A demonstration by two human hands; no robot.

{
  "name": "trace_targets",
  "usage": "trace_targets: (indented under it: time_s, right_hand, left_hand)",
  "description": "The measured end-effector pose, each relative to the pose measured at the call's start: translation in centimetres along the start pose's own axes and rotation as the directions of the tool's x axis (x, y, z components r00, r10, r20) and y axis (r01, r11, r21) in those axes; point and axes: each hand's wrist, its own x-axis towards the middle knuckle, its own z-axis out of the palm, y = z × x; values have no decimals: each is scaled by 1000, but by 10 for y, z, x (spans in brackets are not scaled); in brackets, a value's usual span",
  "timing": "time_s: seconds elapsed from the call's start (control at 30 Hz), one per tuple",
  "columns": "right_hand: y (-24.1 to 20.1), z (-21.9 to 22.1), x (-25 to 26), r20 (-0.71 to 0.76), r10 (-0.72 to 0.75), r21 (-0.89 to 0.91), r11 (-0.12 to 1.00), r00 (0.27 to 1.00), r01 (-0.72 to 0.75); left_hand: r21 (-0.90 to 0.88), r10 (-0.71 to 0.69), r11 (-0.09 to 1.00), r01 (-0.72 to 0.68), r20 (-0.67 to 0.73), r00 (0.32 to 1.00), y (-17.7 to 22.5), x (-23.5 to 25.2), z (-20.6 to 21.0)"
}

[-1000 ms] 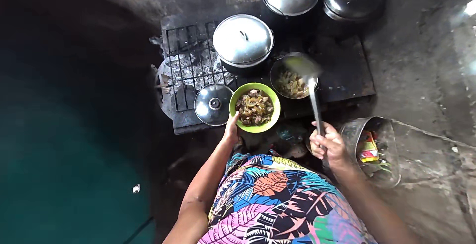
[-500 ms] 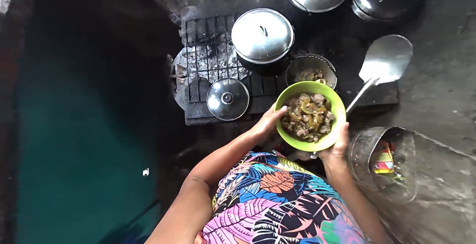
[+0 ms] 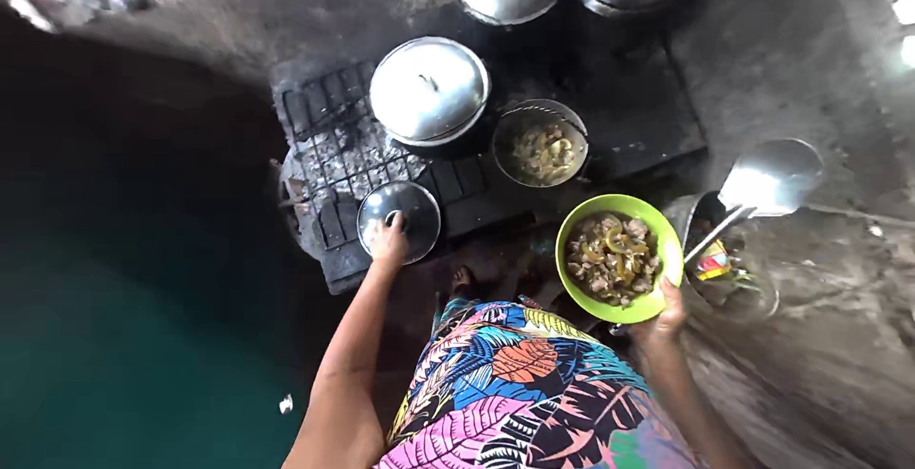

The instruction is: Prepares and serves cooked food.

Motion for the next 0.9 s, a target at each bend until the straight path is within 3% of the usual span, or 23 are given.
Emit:
trace_targets:
  time_s: [0.17,0.33,0.53,0.63,0.77,0.9]
  right_hand:
    - [-8,-23,0,-160,-67,6,998,985,69]
    - [-15,-34,4,-222,-79,18,996,972,85]
    - [-22,-47,14,-230,-60,36,997,971,70]
    - [-26,-56,18,-216,-62,51,996,974,75]
    - [-31,-66,26,-195,-53,58,996,979,65]
    - [-36,-74,30,-198,-47,67,996,979,62]
  left_hand:
    - [29,9,1000,-9,24,1000,-2,14,0]
    - [7,-56,998,56,56,997,7,25,-9]
    - [52,41,998,-42,15,999,3,25,-16]
    - [35,169,985,-168,-32,985,28,-6,-33]
    - [-43,441,893,-448,-111,890,84,-40,-42]
    - [-19,567,823,-568,-15,823,166,-27,-36]
